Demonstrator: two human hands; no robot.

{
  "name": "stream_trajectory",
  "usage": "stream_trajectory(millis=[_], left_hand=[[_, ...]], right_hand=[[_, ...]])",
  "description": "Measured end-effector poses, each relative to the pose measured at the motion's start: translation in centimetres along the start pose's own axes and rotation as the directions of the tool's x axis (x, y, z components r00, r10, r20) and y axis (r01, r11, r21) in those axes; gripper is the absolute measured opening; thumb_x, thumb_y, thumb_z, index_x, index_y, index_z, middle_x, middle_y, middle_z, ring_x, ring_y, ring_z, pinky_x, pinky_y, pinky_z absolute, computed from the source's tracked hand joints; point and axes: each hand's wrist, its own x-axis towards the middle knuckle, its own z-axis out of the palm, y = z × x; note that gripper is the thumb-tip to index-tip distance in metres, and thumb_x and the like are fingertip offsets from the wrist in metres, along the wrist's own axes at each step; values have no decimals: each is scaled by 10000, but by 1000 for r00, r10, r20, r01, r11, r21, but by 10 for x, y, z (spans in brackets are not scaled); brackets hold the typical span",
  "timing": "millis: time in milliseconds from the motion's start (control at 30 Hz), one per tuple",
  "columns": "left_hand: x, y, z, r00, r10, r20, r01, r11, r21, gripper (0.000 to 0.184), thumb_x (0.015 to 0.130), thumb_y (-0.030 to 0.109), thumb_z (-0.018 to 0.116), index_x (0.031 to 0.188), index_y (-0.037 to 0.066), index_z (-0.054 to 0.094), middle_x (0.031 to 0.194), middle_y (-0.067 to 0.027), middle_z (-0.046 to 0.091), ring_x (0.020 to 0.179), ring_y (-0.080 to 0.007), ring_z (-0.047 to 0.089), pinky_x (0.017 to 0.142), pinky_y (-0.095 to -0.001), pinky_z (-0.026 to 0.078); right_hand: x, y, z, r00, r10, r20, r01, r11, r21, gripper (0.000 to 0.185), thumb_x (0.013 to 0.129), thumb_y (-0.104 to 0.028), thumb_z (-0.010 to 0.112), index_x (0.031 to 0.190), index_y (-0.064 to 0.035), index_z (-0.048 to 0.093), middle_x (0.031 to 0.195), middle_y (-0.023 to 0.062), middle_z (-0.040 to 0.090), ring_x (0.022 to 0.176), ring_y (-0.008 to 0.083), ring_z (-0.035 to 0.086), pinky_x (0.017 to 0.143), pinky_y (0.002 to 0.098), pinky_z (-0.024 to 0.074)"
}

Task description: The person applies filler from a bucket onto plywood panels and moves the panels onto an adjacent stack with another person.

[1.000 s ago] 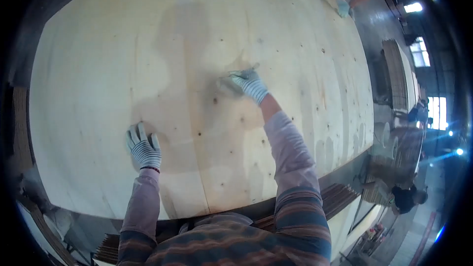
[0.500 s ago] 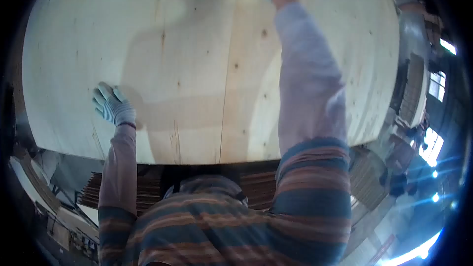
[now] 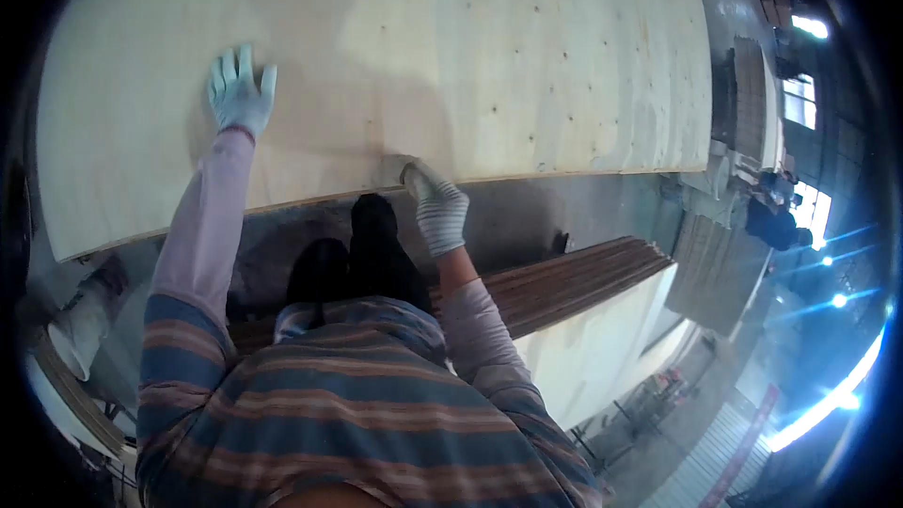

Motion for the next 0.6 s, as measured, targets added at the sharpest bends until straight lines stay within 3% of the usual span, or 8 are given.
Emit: stream_trajectory(millis=[67, 100, 167, 200, 267, 433, 533, 600], left_hand=[[-31, -88, -9, 998, 28, -56, -25, 998, 57, 586, 881, 455, 471, 1365, 128, 417, 1416, -119, 366, 1294, -327, 337, 1061, -503, 262], [-51, -135, -12, 998, -60, -34, 61, 997, 46, 579, 891, 451, 462, 1371, 130, 414, 1419, -121, 364, 1289, -333, 341, 1063, -505, 260], [-92, -193, -34, 903, -424, -63, 428, 901, 72, 572, 906, 445, 443, 1378, 125, 404, 1427, -136, 352, 1285, -339, 342, 1064, -506, 261], [-86, -197, -33, 896, -436, -89, 444, 887, 124, 570, 909, 441, 439, 1378, 120, 402, 1426, -142, 351, 1283, -342, 341, 1063, -507, 263], [-92, -199, -33, 886, -449, -118, 464, 852, 243, 566, 915, 431, 431, 1379, 109, 398, 1422, -153, 350, 1281, -349, 339, 1059, -509, 267], [-94, -199, -41, 889, -455, -45, 448, 849, 278, 558, 927, 409, 409, 1386, 93, 370, 1429, -165, 331, 1275, -376, 324, 1054, -518, 249], [-84, -199, -41, 868, -494, -50, 489, 833, 258, 569, 916, 410, 417, 1380, 83, 365, 1440, -183, 303, 1277, -409, 308, 1051, -544, 234], [-84, -199, -43, 862, -506, -22, 497, 836, 233, 580, 910, 413, 420, 1376, 74, 358, 1450, -198, 278, 1278, -432, 296, 1052, -559, 221]], right_hand=[[18, -32, 7, 927, 353, 123, -370, 818, 441, 277, 841, -48, 629, 1115, -69, 668, 979, 100, 689, 889, 201, 648, 784, 311, 521], [30, -50, 11, 782, 586, 213, -545, 475, 691, 252, 856, -62, 613, 1100, -72, 678, 936, 88, 693, 833, 167, 640, 758, 301, 520], [66, 2, 28, 995, -79, 53, 73, 990, 118, 257, 869, -93, 603, 1116, -61, 664, 938, 111, 687, 763, 181, 627, 714, 301, 505], [89, 23, 41, 896, -420, 144, 442, 872, -209, 261, 875, -108, 597, 1125, -55, 656, 939, 123, 684, 729, 187, 621, 692, 300, 498], [148, -31, 56, 933, 305, 192, -253, 934, -253, 226, 888, -136, 577, 1074, -49, 672, 971, 120, 689, 799, 205, 647, 717, 310, 505], [145, -38, 63, 708, -212, 674, 475, 849, -231, 219, 905, -160, 575, 1062, -62, 692, 1017, 121, 694, 912, 179, 664, 758, 317, 526], [39, -34, 74, 914, 214, 345, -326, 894, 308, 225, 895, -41, 592, 1105, 7, 656, 1096, 85, 670, 1025, 139, 607, 933, 284, 480], [-2, -88, 115, 961, 267, 67, -272, 960, 72, 231, 875, -39, 618, 1099, -16, 668, 1092, 92, 674, 960, 146, 632, 878, 279, 498]])
